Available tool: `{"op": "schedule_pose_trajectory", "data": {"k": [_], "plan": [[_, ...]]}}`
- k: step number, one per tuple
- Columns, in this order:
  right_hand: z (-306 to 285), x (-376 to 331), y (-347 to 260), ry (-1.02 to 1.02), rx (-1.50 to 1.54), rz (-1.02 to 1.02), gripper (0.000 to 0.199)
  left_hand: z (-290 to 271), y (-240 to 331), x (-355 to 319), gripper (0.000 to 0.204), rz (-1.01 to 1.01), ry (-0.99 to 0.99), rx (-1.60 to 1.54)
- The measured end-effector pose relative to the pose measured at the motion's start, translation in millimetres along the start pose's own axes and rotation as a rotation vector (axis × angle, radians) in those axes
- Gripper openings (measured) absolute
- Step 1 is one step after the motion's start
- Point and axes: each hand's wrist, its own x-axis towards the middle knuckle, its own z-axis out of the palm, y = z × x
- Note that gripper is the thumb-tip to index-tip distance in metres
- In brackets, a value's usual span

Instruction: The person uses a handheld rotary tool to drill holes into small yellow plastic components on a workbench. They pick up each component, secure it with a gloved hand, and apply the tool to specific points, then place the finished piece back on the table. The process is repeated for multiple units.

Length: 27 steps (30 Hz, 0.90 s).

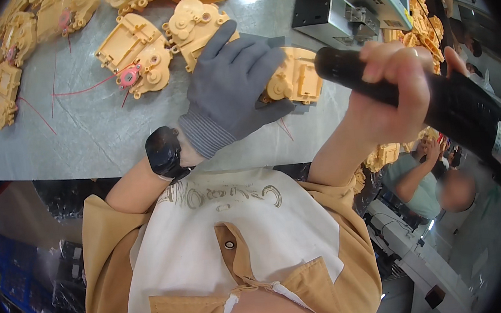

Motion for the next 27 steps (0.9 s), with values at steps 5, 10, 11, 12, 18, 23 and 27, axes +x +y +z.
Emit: {"op": "schedule_pose_trajectory", "data": {"k": [5,10,11,12,18,23,27], "plan": [[8,3,3,-0.006,-0.060,-0.013,0.027,0,1,0,0.067,-0.030,0.018,-0.016],[12,3,5,-0.033,-0.045,0.026,0.029,-1,-1,1,0.069,-0.044,-0.017,-0.033],[12,3,6,-0.043,-0.017,0.039,0.031,-1,-2,1,0.069,-0.046,-0.021,-0.037],[12,4,6,-0.054,0.012,0.049,0.033,-1,-2,2,0.070,-0.043,-0.031,-0.032],[15,5,11,-0.145,0.205,0.046,0.047,-6,-1,7,0.078,-0.090,-0.120,-0.030],[16,7,16,-0.069,0.156,0.083,0.043,-21,-7,9,0.082,-0.026,-0.226,0.075],[13,8,23,-0.082,0.131,0.084,0.039,-33,-3,13,0.087,-0.022,-0.100,0.227]]}}
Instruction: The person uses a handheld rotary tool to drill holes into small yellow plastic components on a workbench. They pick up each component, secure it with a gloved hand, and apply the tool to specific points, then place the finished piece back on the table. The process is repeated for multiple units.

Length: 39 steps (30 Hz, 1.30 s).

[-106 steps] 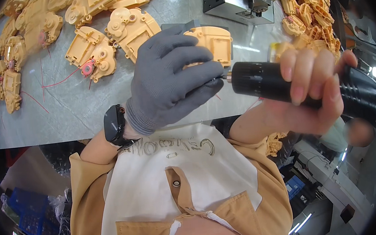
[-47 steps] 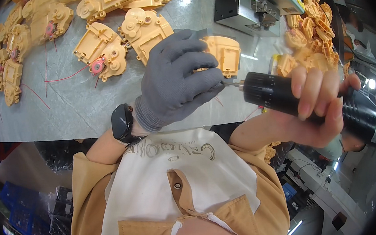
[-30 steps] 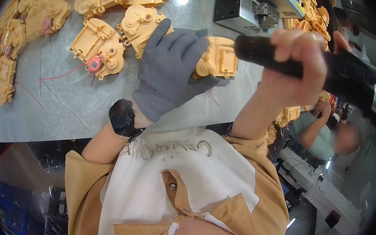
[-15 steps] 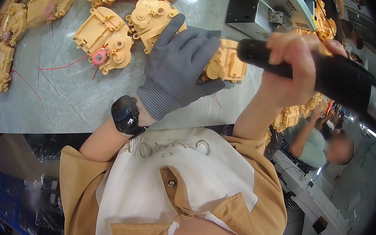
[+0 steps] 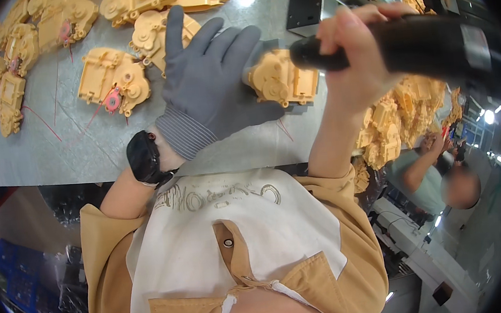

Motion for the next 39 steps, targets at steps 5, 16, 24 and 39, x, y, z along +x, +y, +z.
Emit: {"op": "schedule_pose_trajectory", "data": {"k": [5,16,24,39], "plan": [[2,-6,-11,0.012,0.013,-0.029,0.038,28,17,11,0.089,0.049,0.064,-0.203],[-85,44,-34,0.436,-0.082,-0.277,0.045,44,8,3,0.060,0.104,-0.035,-0.309],[-74,52,-3,0.300,-0.198,-0.153,0.044,41,3,6,0.071,0.102,-0.139,-0.349],[-27,-55,-55,-0.071,0.223,-0.016,0.054,53,-4,4,0.078,0.123,-0.148,-0.371]]}}
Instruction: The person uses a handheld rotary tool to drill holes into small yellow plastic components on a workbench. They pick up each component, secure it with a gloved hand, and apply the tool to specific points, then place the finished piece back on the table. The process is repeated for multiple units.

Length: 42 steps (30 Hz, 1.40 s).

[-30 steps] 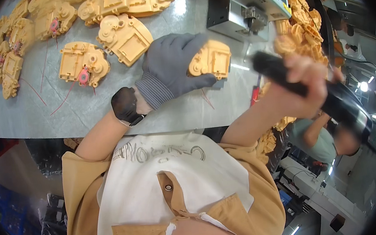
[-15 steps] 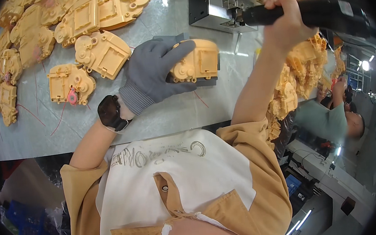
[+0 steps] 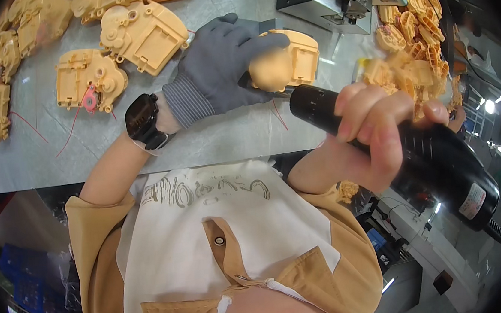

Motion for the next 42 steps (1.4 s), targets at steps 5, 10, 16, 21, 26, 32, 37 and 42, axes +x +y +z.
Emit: {"op": "schedule_pose_trajectory", "data": {"k": [5,10,16,21,26,32,37,42], "plan": [[8,2,11,0.037,-0.051,-0.005,0.052,0,-1,-1,0.077,0.006,0.007,-0.009],[1,9,19,-0.138,-0.118,0.032,0.046,1,-1,-3,0.077,-0.015,0.007,-0.032],[2,13,14,-0.273,-0.197,0.098,0.043,3,-3,-4,0.080,0.037,0.029,-0.018],[9,8,16,-0.220,-0.251,0.079,0.044,6,-5,-4,0.079,0.023,0.063,-0.076],[5,6,16,-0.292,-0.221,0.058,0.056,7,-3,-5,0.079,-0.006,0.041,-0.015],[-1,17,11,-0.613,-0.226,0.163,0.055,10,-4,-7,0.078,-0.036,0.036,0.015],[-12,26,4,-0.590,-0.173,0.336,0.057,17,-2,-7,0.074,-0.025,0.104,0.092],[-5,25,8,-0.537,-0.188,0.301,0.052,18,-2,-8,0.075,-0.048,0.071,0.054]]}}
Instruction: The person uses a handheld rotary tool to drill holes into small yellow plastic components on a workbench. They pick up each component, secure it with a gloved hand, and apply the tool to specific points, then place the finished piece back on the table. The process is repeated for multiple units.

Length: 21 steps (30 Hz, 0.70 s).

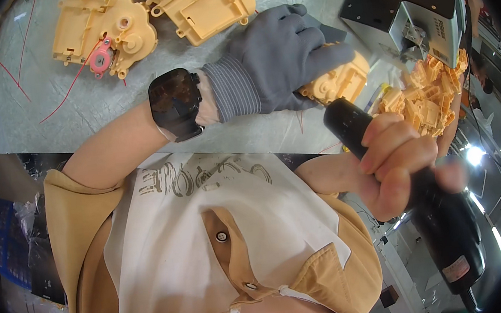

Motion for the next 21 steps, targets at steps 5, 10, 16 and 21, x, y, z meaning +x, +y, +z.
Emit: {"op": "schedule_pose_trajectory", "data": {"k": [5,10,16,21], "plan": [[20,2,13,0.203,-0.074,-0.124,0.038,-3,0,2,0.078,-0.008,-0.056,-0.032],[28,-5,16,0.311,-0.078,-0.164,0.035,-12,1,6,0.078,0.007,0.004,-0.048],[-53,-7,-2,0.866,0.157,-0.402,0.019,-16,2,13,0.073,0.021,-0.042,-0.007],[-95,39,13,1.051,0.003,-0.415,0.043,-18,5,13,0.071,0.037,-0.027,-0.012]]}}
